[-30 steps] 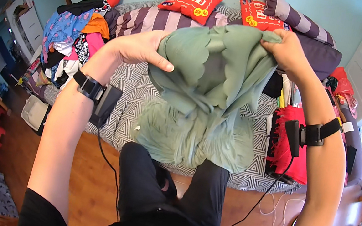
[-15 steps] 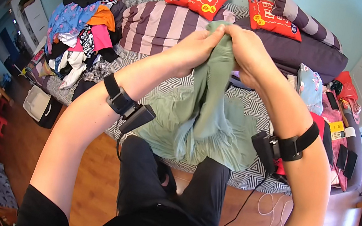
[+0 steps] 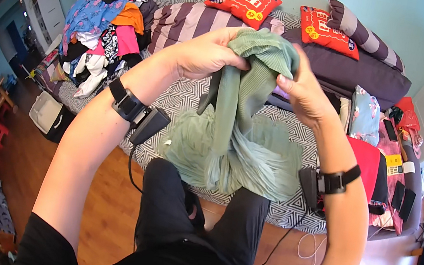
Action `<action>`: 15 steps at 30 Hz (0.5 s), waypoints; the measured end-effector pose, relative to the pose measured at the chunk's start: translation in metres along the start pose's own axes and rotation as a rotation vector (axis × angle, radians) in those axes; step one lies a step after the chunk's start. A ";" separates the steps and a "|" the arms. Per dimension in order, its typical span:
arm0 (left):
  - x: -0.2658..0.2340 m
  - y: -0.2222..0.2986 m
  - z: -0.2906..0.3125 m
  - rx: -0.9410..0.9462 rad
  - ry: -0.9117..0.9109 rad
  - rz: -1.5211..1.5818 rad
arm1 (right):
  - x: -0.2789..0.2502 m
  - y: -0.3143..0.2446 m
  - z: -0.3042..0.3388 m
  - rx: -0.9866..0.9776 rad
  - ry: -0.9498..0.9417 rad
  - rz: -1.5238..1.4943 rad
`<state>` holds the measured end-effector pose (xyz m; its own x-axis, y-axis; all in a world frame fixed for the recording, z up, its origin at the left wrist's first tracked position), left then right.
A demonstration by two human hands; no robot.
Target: The person folds a green garment by hand on a bed and places it onto a stack of clothes.
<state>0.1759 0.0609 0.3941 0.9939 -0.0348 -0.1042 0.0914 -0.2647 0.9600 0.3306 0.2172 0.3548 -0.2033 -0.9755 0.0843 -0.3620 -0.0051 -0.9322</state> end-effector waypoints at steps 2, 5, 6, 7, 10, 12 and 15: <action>0.001 0.013 0.002 0.015 -0.014 -0.060 | 0.013 0.002 -0.002 0.098 -0.225 -0.182; -0.004 0.032 0.004 0.069 -0.052 -0.122 | 0.036 -0.014 -0.021 0.112 -0.276 -0.110; -0.008 0.039 0.008 0.130 0.004 -0.303 | 0.041 -0.025 -0.030 0.040 -0.222 0.062; -0.012 0.043 0.013 0.191 0.060 -0.483 | 0.046 -0.034 -0.036 -0.032 -0.166 0.234; -0.018 0.032 0.018 0.443 0.475 -0.488 | 0.042 -0.063 -0.059 -0.297 0.047 0.592; -0.022 0.010 0.035 0.627 0.911 -0.523 | 0.041 -0.092 -0.073 -0.367 0.191 0.740; -0.009 -0.053 0.052 0.199 0.704 -0.469 | 0.041 -0.135 -0.105 -0.427 0.406 0.626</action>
<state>0.1587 0.0253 0.3312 0.6689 0.7070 -0.2296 0.5538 -0.2680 0.7884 0.2758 0.2013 0.5214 -0.7600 -0.6165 -0.2058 -0.3696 0.6703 -0.6434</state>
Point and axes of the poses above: each hand's wrist, its own z-axis away from the middle knuckle, its own x-axis out of the palm, y = z × x, the point moved 1 cm from there along -z, towards the middle knuckle, and after that the axes turned 5 degrees about -y, right-handed, at the moved point
